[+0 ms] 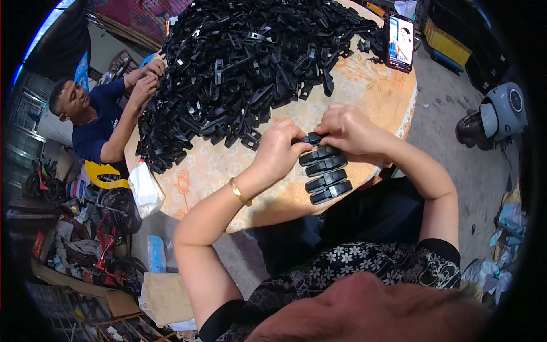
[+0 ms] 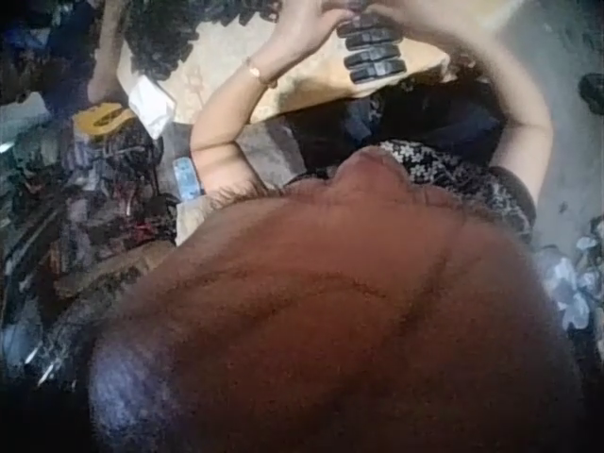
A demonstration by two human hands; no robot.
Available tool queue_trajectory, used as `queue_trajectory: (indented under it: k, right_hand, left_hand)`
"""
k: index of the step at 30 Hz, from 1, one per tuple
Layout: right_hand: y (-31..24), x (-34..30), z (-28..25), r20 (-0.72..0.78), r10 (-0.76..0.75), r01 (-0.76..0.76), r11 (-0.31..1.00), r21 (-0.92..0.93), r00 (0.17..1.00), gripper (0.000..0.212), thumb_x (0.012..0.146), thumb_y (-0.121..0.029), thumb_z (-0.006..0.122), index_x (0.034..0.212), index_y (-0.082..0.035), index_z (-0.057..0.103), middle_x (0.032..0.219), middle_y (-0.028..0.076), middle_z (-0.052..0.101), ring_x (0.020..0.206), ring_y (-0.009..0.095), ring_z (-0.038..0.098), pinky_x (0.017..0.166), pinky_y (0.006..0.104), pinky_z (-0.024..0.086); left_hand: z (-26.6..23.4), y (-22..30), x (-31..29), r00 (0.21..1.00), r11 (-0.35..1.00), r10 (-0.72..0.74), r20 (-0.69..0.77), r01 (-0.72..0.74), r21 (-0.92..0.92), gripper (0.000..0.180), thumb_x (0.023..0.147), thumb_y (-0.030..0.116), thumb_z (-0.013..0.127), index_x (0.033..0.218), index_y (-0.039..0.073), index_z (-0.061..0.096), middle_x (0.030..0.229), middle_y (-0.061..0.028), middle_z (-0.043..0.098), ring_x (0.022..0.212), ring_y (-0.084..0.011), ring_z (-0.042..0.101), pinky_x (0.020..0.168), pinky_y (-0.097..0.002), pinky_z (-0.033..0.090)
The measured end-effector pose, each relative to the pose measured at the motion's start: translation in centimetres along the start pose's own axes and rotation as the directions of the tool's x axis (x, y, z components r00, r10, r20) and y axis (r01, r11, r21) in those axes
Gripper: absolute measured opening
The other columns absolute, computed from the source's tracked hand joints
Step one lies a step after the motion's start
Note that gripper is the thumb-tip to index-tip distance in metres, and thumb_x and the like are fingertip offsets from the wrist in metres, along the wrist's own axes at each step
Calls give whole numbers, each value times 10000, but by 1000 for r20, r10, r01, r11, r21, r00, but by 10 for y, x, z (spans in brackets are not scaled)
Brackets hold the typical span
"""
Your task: The person picks up plastic pieces from a table, snaps them together by hand to assemble parts, and stacks the assembled parts on the table.
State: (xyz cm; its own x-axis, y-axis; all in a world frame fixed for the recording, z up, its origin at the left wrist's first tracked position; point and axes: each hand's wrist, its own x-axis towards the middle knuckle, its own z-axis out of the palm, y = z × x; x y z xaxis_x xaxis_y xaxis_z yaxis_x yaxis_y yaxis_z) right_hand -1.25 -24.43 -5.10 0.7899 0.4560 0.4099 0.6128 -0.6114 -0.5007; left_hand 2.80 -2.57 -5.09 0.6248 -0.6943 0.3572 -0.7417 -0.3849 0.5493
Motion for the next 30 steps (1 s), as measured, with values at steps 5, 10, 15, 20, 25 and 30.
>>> queue_trajectory:
  k: [5,10,15,20,25,30]
  right_hand:
    - [1,8,-12,214,56,-101,974,204,975,147,753,-97,731,866,-7,704,795,114,662,784,298,613,720,383,493]
    - [18,34,-1,-132,-39,-13,928,-371,990,243,826,-91,610,1057,-26,652,999,109,663,953,296,564,816,374,468]
    - [45,49,4,-1,21,-19,892,-451,1000,311,805,-54,600,1112,-36,645,965,95,654,1008,281,541,852,393,453]
    - [19,32,0,26,46,-31,912,-410,999,334,806,-44,628,1139,-58,615,927,83,654,948,280,564,815,383,456]
    - [14,11,-36,282,352,-417,881,222,893,292,852,-149,664,1112,-43,583,874,158,662,808,303,645,692,370,493]
    - [29,-3,-35,133,220,-221,975,-6,966,256,812,-193,710,982,-14,643,904,135,631,845,298,625,737,367,493]
  left_hand:
    - [-16,-3,7,973,988,144,180,-132,-80,153,715,113,764,773,14,664,788,-113,610,788,-277,568,721,-371,460]
    - [-28,-30,29,924,903,173,-341,-10,430,229,759,119,719,959,28,655,946,-129,593,940,-307,520,833,-389,437]
    - [-33,-53,31,934,858,98,-344,96,505,177,745,64,707,872,16,593,857,-138,586,890,-328,530,785,-410,447]
    - [-30,-41,24,921,849,199,-335,9,529,151,751,11,650,844,14,531,836,-150,571,805,-340,544,733,-420,453]
    - [-16,-6,3,941,878,336,-21,-306,368,139,769,5,625,867,8,527,973,-165,582,875,-347,571,783,-416,473]
    - [-9,3,-5,962,954,267,64,-273,121,258,785,81,694,997,-4,574,1049,-160,561,959,-324,558,816,-394,478]
